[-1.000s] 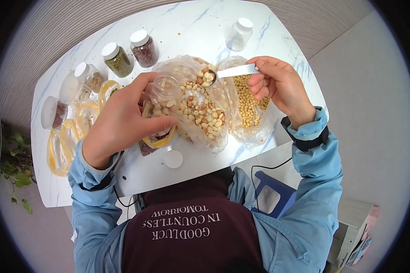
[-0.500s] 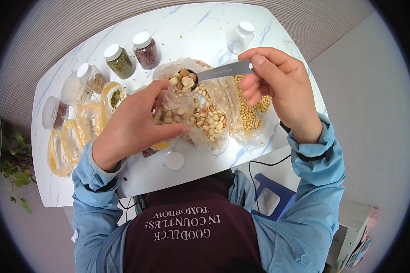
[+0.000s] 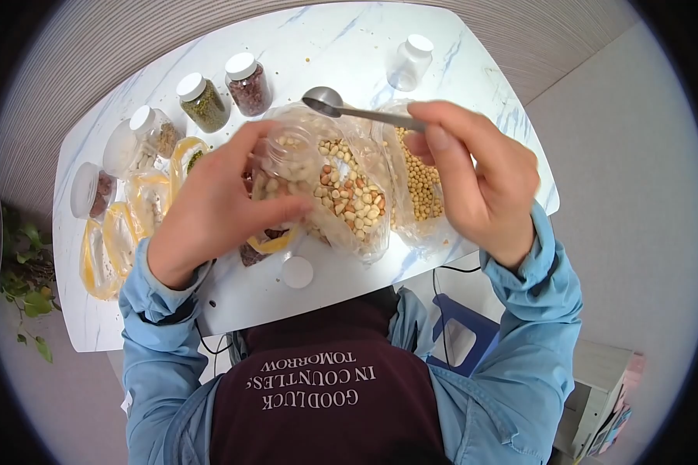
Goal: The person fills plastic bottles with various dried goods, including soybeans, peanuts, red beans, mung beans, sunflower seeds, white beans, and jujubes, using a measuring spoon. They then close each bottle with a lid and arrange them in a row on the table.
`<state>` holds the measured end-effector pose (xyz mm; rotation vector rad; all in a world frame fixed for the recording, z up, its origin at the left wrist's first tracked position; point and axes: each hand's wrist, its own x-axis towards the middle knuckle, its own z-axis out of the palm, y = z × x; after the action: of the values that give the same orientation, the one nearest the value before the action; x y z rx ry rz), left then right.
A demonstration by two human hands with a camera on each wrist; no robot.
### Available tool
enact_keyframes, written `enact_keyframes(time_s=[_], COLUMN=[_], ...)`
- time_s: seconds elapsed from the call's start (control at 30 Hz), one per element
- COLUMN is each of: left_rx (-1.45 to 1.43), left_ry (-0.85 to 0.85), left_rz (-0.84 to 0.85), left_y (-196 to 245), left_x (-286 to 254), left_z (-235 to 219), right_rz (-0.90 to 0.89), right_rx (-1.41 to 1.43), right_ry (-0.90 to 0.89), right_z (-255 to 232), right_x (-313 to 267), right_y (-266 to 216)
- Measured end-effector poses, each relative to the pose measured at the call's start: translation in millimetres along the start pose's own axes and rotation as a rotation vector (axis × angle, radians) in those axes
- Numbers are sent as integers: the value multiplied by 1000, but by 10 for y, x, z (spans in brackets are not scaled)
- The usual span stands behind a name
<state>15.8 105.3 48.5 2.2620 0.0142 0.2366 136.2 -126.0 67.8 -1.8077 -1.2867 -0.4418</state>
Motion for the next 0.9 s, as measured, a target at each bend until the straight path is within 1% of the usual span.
enact_keyframes(time_s=[0.03, 0.13, 0.17, 0.23, 0.27, 0.33, 0.4, 0.43, 0.5, 0.6, 0.7, 0.8, 0.9], left_rx=[-27, -12, -145, -411, -479, -613, -687, -723, -745, -730, -684, -676, -675], left_ry=[25, 180, 169, 148, 162, 189, 201, 207, 234, 239, 250, 253, 257], left_rz=[-2, 78, 55, 7, 34, 88, 111, 123, 111, 100, 83, 48, 33], left_y=[0, -114, -85, 0, 0, -2, -5, -6, -15, -12, -18, -11, -9], left_x=[3, 33, 31, 24, 28, 37, 48, 50, 56, 59, 62, 59, 57], left_z=[-16, -20, -35, -69, -65, -49, -69, -77, -86, -108, -101, -98, -97], right_rz=[80, 406, 507, 425, 384, 380, 375, 433, 549, 604, 629, 656, 706], right_rx=[34, 248, 295, 249, 226, 238, 241, 287, 377, 440, 462, 535, 542], right_ry=[-48, -190, -253, -317, -348, -382, -414, -406, -391, -428, -504, -537, -532], right_z=[14, 178, 227, 340, 387, 438, 478, 498, 533, 535, 536, 501, 457], right_x=[15, -54, -104, -205, -240, -258, -242, -242, -234, -208, -230, -247, -208], right_y=[53, 277, 372, 491, 527, 543, 535, 526, 508, 496, 499, 530, 461])
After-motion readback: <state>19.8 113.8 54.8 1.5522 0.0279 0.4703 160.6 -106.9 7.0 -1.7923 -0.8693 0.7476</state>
